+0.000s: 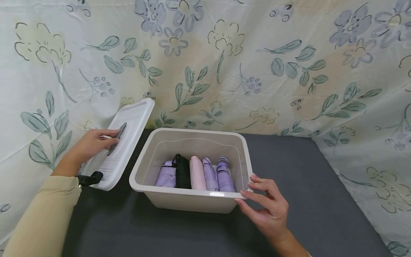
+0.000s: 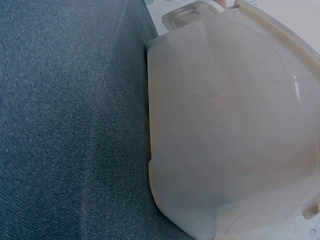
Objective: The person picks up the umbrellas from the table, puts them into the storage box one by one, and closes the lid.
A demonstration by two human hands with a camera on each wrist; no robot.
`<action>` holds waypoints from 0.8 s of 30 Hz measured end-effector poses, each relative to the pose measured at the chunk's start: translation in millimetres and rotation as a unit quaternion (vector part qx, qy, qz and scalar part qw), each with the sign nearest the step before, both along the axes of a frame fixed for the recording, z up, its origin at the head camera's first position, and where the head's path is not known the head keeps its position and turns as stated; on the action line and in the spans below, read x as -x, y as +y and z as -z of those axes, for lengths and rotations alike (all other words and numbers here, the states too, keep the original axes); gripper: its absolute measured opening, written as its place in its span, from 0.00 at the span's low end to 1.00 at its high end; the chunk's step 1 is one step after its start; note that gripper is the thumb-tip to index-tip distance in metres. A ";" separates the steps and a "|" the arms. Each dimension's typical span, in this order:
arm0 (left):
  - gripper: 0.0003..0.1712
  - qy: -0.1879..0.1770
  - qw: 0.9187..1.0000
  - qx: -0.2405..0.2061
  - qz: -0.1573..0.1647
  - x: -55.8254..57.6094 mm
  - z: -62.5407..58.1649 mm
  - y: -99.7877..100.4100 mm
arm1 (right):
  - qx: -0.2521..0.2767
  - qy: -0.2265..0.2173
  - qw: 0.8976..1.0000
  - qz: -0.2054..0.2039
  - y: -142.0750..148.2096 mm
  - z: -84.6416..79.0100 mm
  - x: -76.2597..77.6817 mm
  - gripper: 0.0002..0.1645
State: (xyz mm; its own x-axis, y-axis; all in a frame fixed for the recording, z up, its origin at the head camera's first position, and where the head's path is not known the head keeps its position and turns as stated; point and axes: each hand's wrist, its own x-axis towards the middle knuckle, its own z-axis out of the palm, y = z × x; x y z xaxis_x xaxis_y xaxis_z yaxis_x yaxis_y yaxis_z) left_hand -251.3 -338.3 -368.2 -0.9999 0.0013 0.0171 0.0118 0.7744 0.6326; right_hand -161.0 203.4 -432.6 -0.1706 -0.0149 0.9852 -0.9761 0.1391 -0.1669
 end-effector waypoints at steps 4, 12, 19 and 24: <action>0.34 -0.008 1.000 -0.004 0.014 2.3 -3.3 -2.7 | 0.000 -0.003 1.000 -0.003 -0.1 -1.0 0.4 0.14; 0.33 -0.001 0.999 -0.015 0.042 4.4 -10.6 -2.8 | -0.004 -0.004 1.000 -0.002 -0.2 -1.8 -0.2 0.14; 0.30 0.021 0.997 -0.028 0.069 2.3 -17.7 1.7 | 0.000 0.000 1.000 -0.008 -0.7 -0.2 -0.9 0.14; 0.30 0.035 0.994 -0.042 0.096 1.7 -25.2 7.8 | 0.002 0.006 1.000 -0.007 -0.9 1.0 -1.0 0.14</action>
State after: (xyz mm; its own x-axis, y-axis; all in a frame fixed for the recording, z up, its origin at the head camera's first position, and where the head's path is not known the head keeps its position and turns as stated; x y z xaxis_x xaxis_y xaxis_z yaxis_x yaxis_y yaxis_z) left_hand -253.0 -330.5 -343.0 -0.9777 0.1877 0.0941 0.2002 0.6979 0.6876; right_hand -160.0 202.4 -433.5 -0.1583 -0.0133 0.9873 -0.9800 0.1239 -0.1555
